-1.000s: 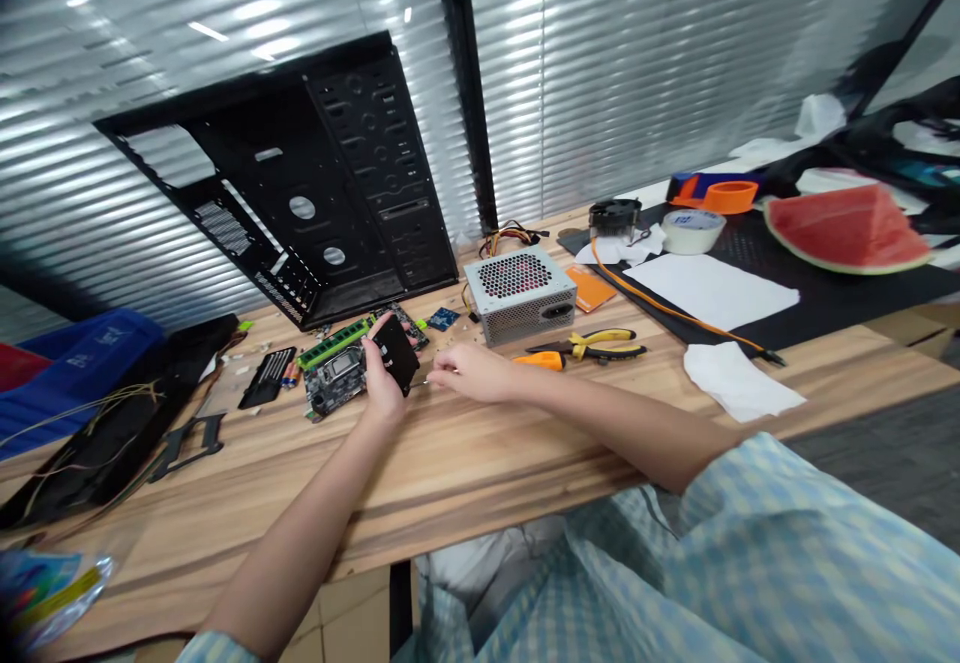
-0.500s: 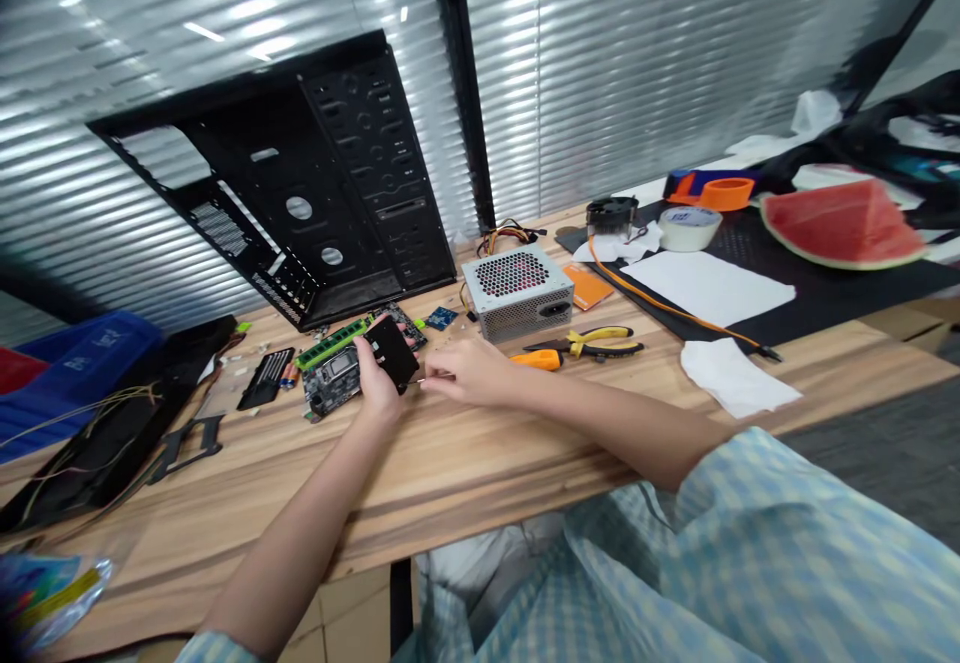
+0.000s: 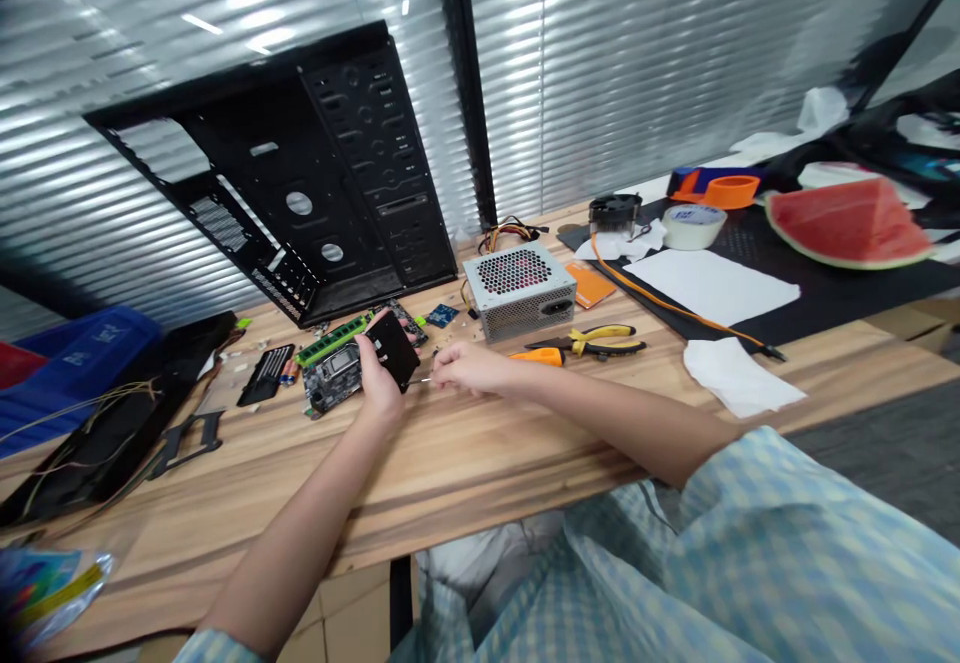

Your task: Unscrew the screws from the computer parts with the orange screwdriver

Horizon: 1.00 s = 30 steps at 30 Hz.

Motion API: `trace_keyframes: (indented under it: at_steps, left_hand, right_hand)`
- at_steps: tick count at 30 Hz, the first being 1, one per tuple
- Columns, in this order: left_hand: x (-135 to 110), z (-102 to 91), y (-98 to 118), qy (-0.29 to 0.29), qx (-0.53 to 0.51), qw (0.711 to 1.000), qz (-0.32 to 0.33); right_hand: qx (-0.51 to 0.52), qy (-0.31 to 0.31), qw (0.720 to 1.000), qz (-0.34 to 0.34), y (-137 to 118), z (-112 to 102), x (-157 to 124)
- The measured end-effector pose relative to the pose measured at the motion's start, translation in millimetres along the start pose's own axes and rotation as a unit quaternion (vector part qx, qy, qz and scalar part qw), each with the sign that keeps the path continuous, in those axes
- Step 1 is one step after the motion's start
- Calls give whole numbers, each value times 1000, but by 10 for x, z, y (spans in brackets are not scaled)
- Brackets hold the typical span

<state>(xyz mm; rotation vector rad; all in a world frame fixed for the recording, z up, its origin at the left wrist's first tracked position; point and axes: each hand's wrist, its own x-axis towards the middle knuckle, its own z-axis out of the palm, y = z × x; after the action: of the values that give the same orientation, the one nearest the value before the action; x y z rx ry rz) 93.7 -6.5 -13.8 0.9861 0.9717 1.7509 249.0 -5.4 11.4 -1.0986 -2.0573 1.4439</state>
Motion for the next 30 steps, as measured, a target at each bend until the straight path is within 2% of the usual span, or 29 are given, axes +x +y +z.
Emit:
trace_keyframes:
  at_steps: [3,5,6,7,8,10,11,12,13,15,17,20,22,25,30]
  left_hand:
    - [16,-13,2,7,2,1000,2]
    - [24,-21,-4,10,2,1000,1]
    - [29,-26,-8,10,1,1000,-2]
    - [34,-30,-14,12,-2,1000,-5]
    - [40,-34,-19,15,-5,1000,-9]
    - [53,-41,-29,22,-10,1000,-16]
    - [58,-43,-33,26,-12,999,-21]
    - [62,-44,-36,29,-13,999,-27]
    - [64,-43,-38,31,-14,999,-32]
    - [60,-39,-39,31,-17,999,-40]
    - [46,-31,-38,24,-19,999,-39]
    - [19,-16,-31,10,-13,999,-29]
    - [7,-10,-24,6,-8,1000,-23]
    - [5,-8,-16,6,-7,1000,-17]
    - [42,-19,-20,25,-1,1000,3]
  right_hand:
    - [-13,8,999,-41,-46,-26,-37]
    - [-87,30,989,-112,-44,-39,-65]
    - [-154,44,973,-166,-31,-43,-78]
    - [-235,56,944,-226,-11,-45,-89]
    - [-319,67,902,-282,14,-46,-97]
    - [-444,80,820,-353,70,-44,-101]
    - [-479,84,793,-368,97,-41,-98]
    - [-499,89,778,-373,121,-38,-92]
    - [-503,95,775,-371,140,-33,-85]
    - [-471,104,799,-360,163,-18,-72]
    - [-406,108,843,-336,161,-1,-69]
    - [-315,107,905,-266,121,18,-83]
    - [-284,103,928,-217,88,21,-92]
    - [-268,100,939,-194,64,14,-83]
    - [-224,130,938,-228,126,-1,-21]
